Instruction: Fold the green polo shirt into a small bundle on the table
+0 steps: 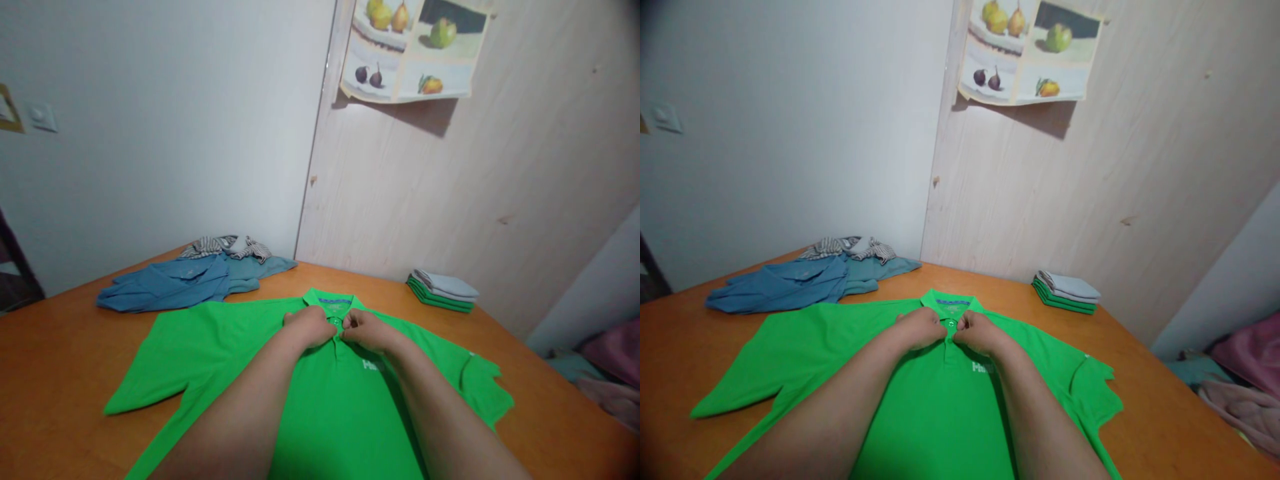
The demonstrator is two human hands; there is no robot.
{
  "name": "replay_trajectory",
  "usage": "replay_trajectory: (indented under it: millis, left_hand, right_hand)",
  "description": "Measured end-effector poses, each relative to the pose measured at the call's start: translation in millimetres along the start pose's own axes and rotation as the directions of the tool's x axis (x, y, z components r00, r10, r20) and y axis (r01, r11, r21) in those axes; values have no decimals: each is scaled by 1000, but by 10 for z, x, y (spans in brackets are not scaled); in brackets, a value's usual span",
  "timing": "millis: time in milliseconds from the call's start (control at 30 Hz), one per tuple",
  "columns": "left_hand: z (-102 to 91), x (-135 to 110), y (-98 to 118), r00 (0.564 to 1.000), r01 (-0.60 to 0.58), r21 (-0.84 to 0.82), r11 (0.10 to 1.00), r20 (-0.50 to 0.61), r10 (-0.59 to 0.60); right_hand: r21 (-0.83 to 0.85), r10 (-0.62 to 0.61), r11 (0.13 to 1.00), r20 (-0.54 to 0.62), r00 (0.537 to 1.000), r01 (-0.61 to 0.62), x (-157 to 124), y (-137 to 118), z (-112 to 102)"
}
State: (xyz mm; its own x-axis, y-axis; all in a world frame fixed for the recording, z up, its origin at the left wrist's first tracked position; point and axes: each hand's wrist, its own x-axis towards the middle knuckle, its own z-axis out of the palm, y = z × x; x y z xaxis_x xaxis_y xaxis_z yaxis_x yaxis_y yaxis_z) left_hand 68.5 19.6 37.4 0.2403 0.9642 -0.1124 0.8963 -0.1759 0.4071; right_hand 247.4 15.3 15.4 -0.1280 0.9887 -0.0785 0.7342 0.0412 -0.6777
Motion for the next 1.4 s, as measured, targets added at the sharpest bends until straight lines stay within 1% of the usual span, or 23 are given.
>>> replay_trajectory:
  millis: [200, 533, 800, 967, 1200, 1400]
  left_hand:
    - [14, 23, 27, 1000, 0, 27, 1000, 26, 0]
    - [55, 4, 69, 1000, -2, 29, 1000, -7, 2]
    - [32, -45, 85, 999, -32, 69, 997, 9, 31]
    - [31, -62, 73, 999, -47, 82, 996, 14, 46]
    - [23, -73, 65, 997, -73, 100, 992, 9, 72]
    - [8, -84, 63, 996, -78, 95, 992, 38, 75]
  right_hand:
    - [7, 0, 1000, 12, 1000, 0, -5, -14, -6]
    - [14, 2, 1000, 18, 1000, -2, -5, -28, -7]
    - [24, -4, 1000, 47, 999, 3, -24, -35, -38]
    - [-6, -13, 1000, 43, 999, 14, -18, -36, -16]
    - [-61, 9, 998, 11, 1000, -8, 6, -60, 28]
    - [-81, 7, 997, 9, 1000, -6, 5, -44, 30]
